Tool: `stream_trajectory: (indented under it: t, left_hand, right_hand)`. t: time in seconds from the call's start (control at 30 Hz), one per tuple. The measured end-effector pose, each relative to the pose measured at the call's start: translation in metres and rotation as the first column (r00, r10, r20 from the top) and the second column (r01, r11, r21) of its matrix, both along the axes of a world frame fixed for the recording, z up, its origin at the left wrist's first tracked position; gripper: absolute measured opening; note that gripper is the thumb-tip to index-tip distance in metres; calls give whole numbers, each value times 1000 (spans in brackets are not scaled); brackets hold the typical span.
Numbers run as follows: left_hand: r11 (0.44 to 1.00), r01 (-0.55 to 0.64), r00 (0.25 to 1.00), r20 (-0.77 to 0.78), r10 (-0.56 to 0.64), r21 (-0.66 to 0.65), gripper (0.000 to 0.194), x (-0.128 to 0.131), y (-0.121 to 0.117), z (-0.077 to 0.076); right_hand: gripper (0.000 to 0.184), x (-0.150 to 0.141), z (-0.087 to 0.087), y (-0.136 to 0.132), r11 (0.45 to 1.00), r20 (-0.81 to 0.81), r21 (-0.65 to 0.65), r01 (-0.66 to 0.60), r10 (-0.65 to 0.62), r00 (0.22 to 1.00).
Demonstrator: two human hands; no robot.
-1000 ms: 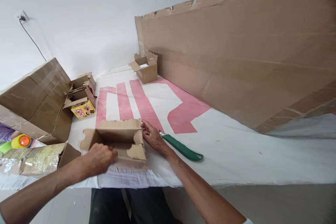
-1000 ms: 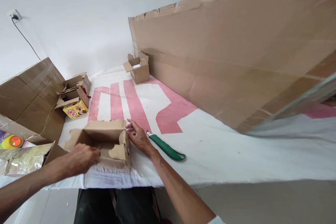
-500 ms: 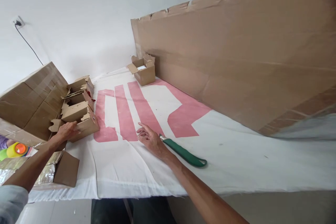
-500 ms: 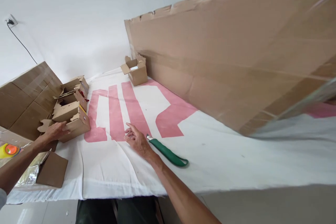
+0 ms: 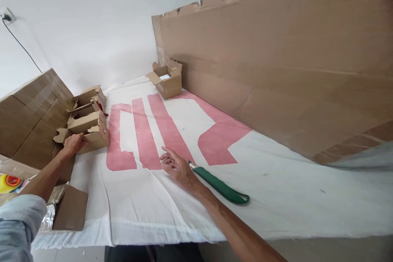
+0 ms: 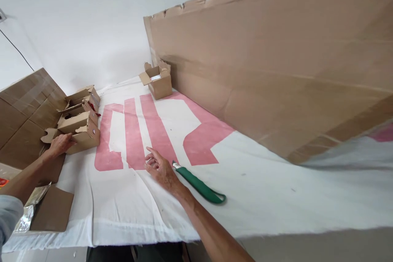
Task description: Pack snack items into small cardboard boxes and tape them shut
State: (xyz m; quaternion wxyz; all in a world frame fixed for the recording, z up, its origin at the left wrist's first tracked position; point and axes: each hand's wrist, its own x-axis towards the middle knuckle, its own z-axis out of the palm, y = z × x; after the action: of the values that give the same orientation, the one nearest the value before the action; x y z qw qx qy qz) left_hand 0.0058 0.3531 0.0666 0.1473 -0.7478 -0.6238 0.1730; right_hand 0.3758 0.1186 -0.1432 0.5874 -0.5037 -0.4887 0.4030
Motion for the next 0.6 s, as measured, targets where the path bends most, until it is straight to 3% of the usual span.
stream_trajectory:
  t: [0.33,0.47,0.6]
  left_hand:
    - [999,-42,999,30,41,34,33,16,31,4]
    - [1000,-4,998,60,3,10,32,17,21,11]
    - [997,68,989,134,-64,-25,46,12,0,29]
  right_hand:
    - [62,1,1,0,1000,-11,-12,9,-9,1000]
    - [62,0,-1,1,1000,-27,-1,13,-13,1000]
    - [65,-1,-8,1,1000,-35,23,13,-12,999]
